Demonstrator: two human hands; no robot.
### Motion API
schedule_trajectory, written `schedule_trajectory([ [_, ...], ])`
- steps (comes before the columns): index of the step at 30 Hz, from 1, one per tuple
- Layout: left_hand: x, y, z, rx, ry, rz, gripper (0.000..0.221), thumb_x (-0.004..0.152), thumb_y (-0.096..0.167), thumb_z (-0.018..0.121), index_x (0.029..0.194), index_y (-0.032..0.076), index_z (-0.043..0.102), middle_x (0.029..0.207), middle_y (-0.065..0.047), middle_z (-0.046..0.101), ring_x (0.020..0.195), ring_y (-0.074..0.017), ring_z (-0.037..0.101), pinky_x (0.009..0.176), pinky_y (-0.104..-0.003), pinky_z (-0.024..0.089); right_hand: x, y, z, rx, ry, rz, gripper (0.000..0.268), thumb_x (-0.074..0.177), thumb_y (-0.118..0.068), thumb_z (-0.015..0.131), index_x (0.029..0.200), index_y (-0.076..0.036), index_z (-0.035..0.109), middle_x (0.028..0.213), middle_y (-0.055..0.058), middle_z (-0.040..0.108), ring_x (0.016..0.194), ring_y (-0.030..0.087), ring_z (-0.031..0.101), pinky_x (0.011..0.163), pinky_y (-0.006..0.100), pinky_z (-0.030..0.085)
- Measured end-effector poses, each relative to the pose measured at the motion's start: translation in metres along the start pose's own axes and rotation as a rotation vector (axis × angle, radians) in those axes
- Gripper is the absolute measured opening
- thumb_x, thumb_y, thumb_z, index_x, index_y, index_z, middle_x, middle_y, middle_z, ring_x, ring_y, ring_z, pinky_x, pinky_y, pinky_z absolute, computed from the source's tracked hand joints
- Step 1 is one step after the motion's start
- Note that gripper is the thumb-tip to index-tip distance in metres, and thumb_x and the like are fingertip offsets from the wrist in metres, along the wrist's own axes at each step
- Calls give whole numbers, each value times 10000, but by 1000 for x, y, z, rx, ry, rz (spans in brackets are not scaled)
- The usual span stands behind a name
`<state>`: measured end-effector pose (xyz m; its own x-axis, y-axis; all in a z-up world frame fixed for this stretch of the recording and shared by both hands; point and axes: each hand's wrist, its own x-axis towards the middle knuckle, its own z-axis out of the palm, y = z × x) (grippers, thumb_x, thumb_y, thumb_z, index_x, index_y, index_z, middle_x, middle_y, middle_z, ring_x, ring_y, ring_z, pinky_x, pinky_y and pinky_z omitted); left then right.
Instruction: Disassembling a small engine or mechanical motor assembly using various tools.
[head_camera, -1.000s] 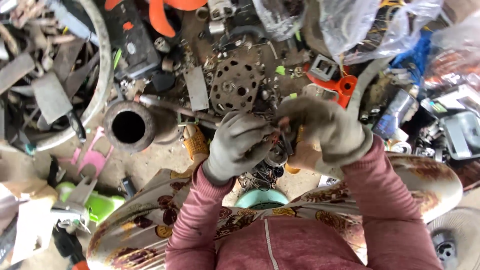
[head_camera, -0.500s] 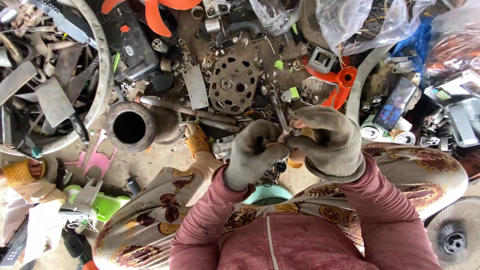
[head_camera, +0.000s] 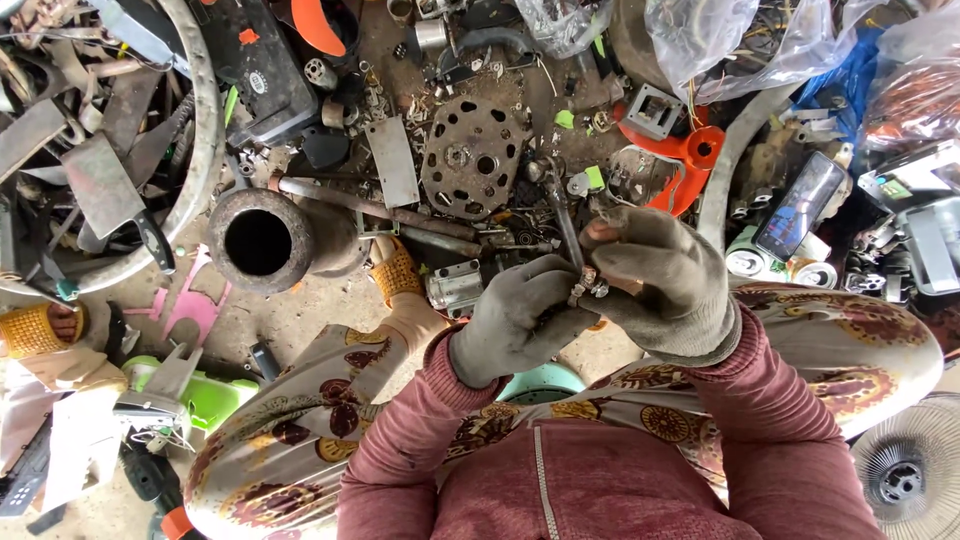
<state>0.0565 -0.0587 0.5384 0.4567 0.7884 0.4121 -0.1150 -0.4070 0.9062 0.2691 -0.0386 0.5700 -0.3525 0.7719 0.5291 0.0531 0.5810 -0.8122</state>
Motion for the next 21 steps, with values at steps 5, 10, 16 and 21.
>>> schedule_trajectory([
  [5,-3,1,-1,-14,-24,-79,158,948,140,745,975,6,666,963,-111,665,830,-236,698,715,-329,563,19,-6,-4,-283,-234,-173,472,819,-97,861,1219,-48,617,1249,141,614,1163,330,679,956,436,583],
  [10,-8,-4,-4,-121,-76,-246,160,991,154,674,1067,14,664,924,-87,696,791,-201,692,715,-320,576,11,7,-3,-383,-305,-183,455,810,-153,831,1211,-42,646,1203,130,641,1120,331,684,955,477,568],
  [16,-10,-12,0,-203,-134,-151,222,1096,197,599,1187,-3,629,1030,-126,718,895,-217,738,835,-349,623,9,13,2,-419,-317,-206,440,811,-183,821,1193,-49,648,1166,129,651,1084,325,679,961,492,555],
  [21,-15,-19,13,-117,-146,-158,206,1092,207,578,1057,9,625,865,-121,659,741,-244,689,664,-338,578,-1,29,5,-380,-256,-265,388,845,-225,831,1114,-36,626,1080,105,660,1041,307,668,969,497,557],
])
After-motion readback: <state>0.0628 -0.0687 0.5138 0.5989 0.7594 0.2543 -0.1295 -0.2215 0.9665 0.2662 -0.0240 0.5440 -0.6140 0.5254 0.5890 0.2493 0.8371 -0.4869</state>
